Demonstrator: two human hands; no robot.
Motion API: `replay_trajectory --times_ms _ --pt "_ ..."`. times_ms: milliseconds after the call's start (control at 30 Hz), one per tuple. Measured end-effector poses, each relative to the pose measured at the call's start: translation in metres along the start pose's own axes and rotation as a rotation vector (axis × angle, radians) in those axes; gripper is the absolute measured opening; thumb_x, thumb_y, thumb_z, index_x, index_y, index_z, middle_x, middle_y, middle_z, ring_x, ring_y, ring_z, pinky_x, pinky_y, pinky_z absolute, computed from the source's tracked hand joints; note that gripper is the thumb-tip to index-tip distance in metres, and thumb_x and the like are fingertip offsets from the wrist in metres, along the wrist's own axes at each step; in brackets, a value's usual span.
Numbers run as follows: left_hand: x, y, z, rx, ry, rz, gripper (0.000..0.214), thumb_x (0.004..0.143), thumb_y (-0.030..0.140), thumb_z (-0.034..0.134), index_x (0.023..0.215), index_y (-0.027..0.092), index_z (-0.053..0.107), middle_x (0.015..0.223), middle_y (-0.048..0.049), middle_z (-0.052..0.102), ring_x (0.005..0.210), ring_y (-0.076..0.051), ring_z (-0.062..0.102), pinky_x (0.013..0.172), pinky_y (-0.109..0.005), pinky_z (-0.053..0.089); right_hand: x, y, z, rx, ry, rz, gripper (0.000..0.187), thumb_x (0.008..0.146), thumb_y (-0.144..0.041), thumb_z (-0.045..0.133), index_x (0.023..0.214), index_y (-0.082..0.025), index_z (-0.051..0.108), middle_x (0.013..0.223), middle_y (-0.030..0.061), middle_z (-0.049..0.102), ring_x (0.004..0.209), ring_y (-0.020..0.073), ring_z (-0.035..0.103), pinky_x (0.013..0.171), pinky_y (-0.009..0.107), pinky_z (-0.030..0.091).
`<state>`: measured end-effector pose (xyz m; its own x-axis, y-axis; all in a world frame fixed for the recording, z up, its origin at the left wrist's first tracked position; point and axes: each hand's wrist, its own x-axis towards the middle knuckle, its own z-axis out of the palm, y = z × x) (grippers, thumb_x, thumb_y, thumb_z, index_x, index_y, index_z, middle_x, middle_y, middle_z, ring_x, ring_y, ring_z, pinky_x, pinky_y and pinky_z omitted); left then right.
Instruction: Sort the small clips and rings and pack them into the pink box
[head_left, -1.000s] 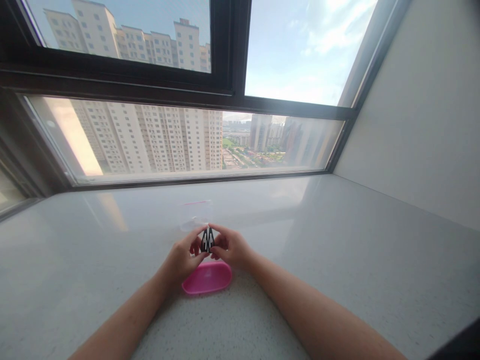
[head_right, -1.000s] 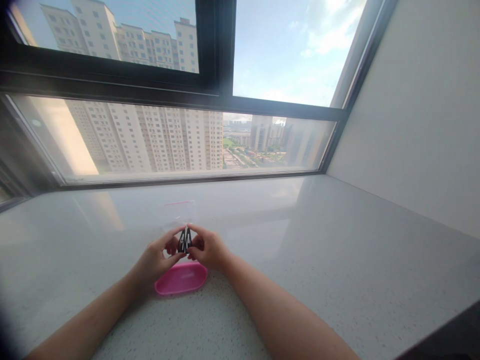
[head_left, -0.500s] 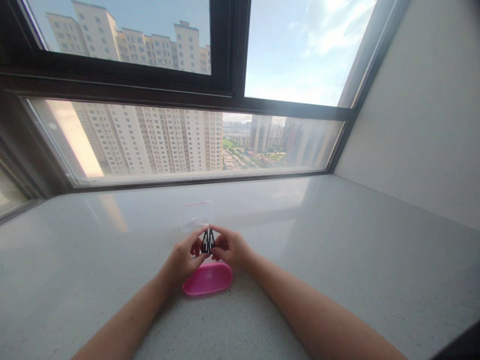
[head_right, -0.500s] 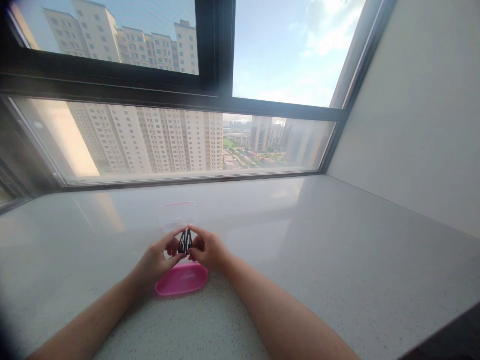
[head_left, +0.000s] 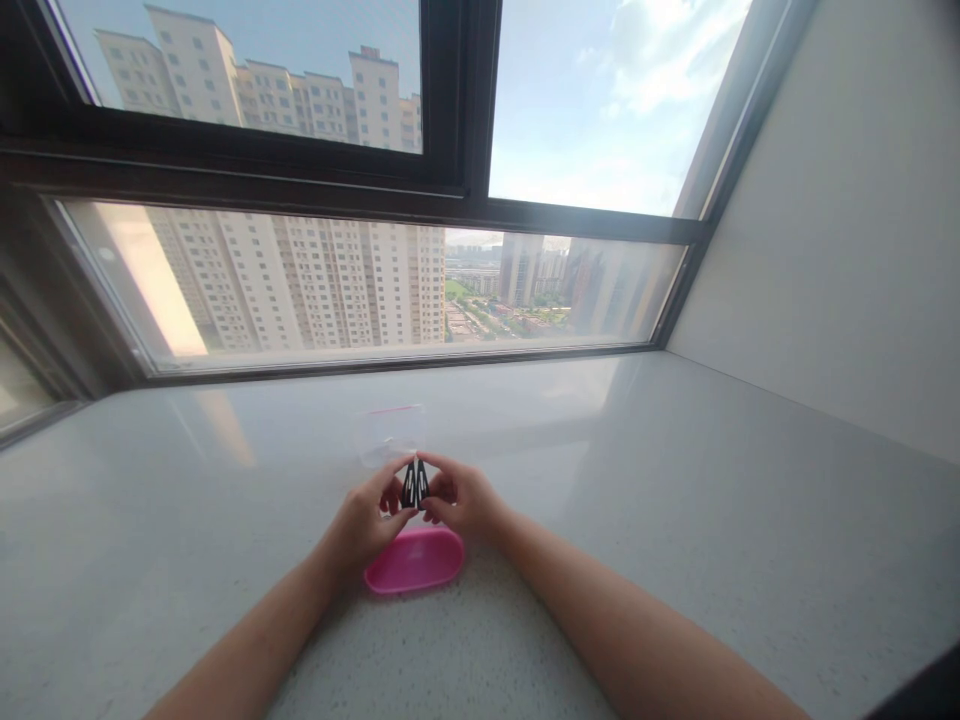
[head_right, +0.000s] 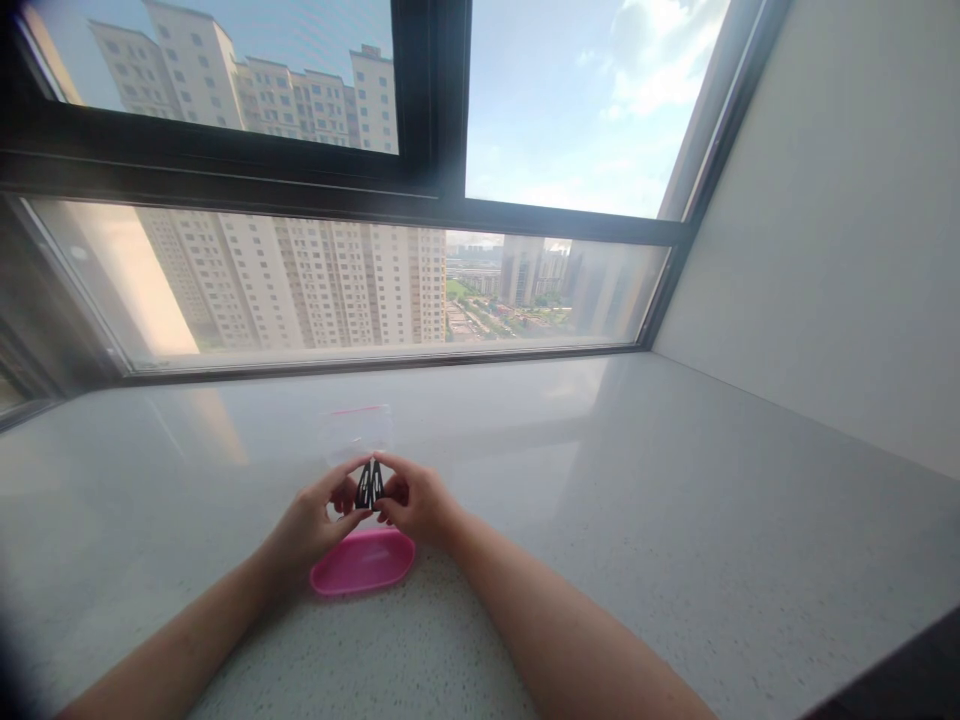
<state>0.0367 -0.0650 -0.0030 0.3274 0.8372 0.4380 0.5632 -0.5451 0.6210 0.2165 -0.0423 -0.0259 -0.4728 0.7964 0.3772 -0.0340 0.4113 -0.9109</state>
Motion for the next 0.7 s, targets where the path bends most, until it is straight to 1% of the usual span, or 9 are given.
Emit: replay_trajectory --times_ms 267,500,700 --pt "0.0010 0.0010 -0.0014 -0.015 0.046 -0.009 0.056 0.072 0.017 0.056 0.126 0.019 0.041 0.066 0.0049 0.051 0.059 -0.012 0.050 0.060 -0.024 0.042 0.0004 -0.0008 -0.0038 -0.087 0.060 -0.021 0.064 0.071 -0.010 0.055 0.132 -0.021 0.037 0.068 -0.0041 0.051 0.055 0.0099 0.057 0.053 0.025 0.050" --pt "0.0008 -0.0014 -0.0013 -0.024 0.031 -0.022 0.054 0.074 0.018 0.055 0.125 0.020 0.040 0.067 0.0042 0.054 0.061 -0.012 0.051 0.062 -0.025 0.043 0.0011 -0.0028 -0.0044 -0.147 0.057 -0.016 0.065 0.071 -0.009 0.056 0.132 -0.021 0.036 0.067 -0.0040 0.053 0.055 0.0097 0.057 0.054 0.023 0.048" --pt "0.0018 -0.0047 -0.0015 -0.117 0.001 -0.050 0.055 0.073 0.015 0.054 0.126 0.020 0.039 0.070 0.0029 0.060 0.063 -0.013 0.057 0.065 -0.027 0.046 0.0017 -0.0007 -0.0038 -0.122 0.063 -0.024 0.069 0.072 -0.008 0.054 0.135 -0.025 0.031 0.067 -0.0055 0.051 0.055 0.0089 0.057 0.053 0.022 0.047"
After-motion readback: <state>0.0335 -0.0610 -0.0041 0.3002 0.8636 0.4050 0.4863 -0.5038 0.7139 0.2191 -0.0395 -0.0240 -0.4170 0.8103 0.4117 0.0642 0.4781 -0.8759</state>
